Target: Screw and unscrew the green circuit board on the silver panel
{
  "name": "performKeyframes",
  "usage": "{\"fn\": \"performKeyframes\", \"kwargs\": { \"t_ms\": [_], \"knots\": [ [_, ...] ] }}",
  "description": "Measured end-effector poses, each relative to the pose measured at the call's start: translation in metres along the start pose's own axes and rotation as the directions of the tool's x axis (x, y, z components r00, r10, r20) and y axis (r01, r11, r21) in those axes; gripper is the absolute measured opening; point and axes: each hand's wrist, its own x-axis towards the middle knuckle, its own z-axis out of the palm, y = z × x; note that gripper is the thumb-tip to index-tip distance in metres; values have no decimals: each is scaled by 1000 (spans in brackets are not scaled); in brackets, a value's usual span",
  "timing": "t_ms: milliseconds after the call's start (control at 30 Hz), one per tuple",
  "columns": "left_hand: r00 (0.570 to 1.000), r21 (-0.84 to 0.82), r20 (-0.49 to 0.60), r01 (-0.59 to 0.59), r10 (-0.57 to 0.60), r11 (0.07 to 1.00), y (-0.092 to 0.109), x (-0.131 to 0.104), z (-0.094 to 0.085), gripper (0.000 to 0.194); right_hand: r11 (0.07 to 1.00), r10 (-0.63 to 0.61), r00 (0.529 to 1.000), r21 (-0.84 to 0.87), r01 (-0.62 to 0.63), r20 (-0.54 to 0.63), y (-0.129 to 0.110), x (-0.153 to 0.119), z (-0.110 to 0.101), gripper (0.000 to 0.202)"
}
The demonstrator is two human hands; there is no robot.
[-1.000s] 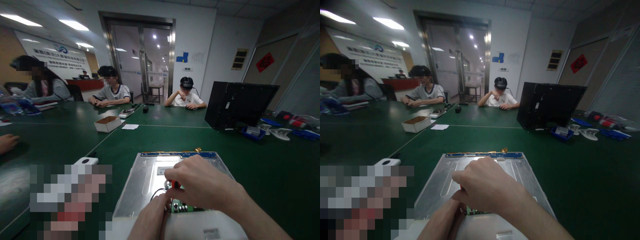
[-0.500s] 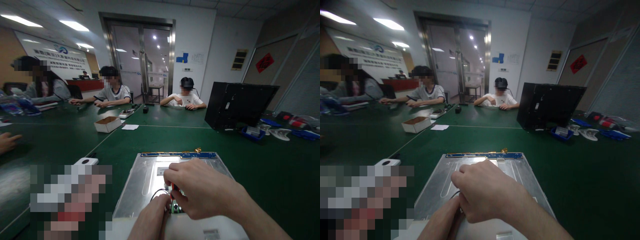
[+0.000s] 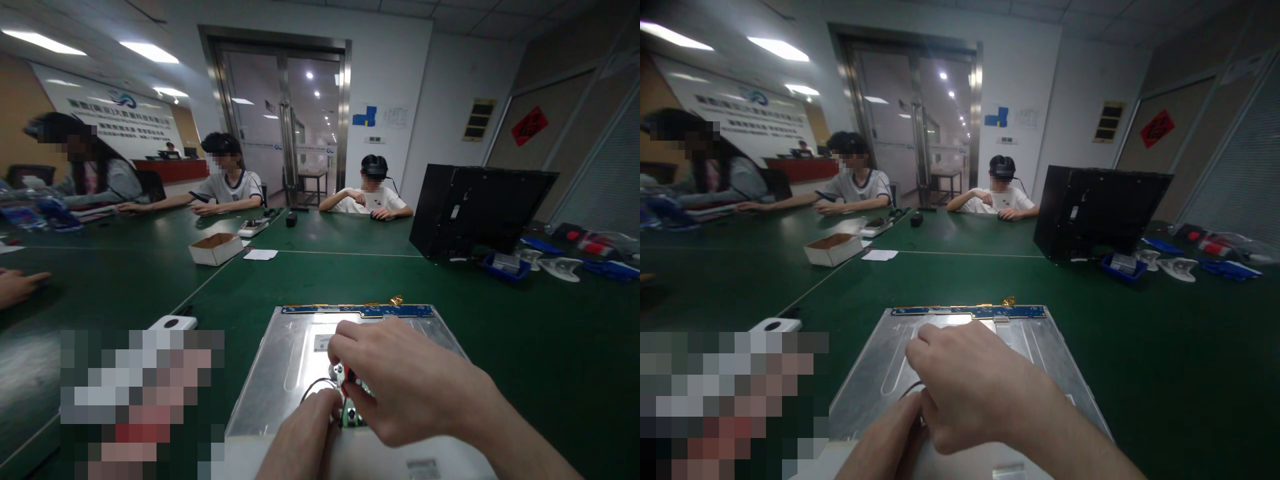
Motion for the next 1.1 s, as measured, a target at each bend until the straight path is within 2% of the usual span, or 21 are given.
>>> {"fn": "performKeyframes", "kwargs": {
  "t_ms": [167,500,833,1100],
  "knots": [
    [1000,-1,20,1,-1,1000,4,0,-4,12,1000,-2,1000,9,2,30,0,0,-1,12],
    [1000,15,3,12,-12,1000,0,-2,-2,14,999,26,999,-36,-27,-33,4,3,6,11],
    [1000,6,18,8,-8,1000,2,-2,-3,13,1000,7,999,30,-9,39,-2,-1,-2,19],
    [1000,0,8,-12,12,1000,3,0,-4,17,1000,16,1000,-14,-16,-11,1,3,3,8]
  ]
}}
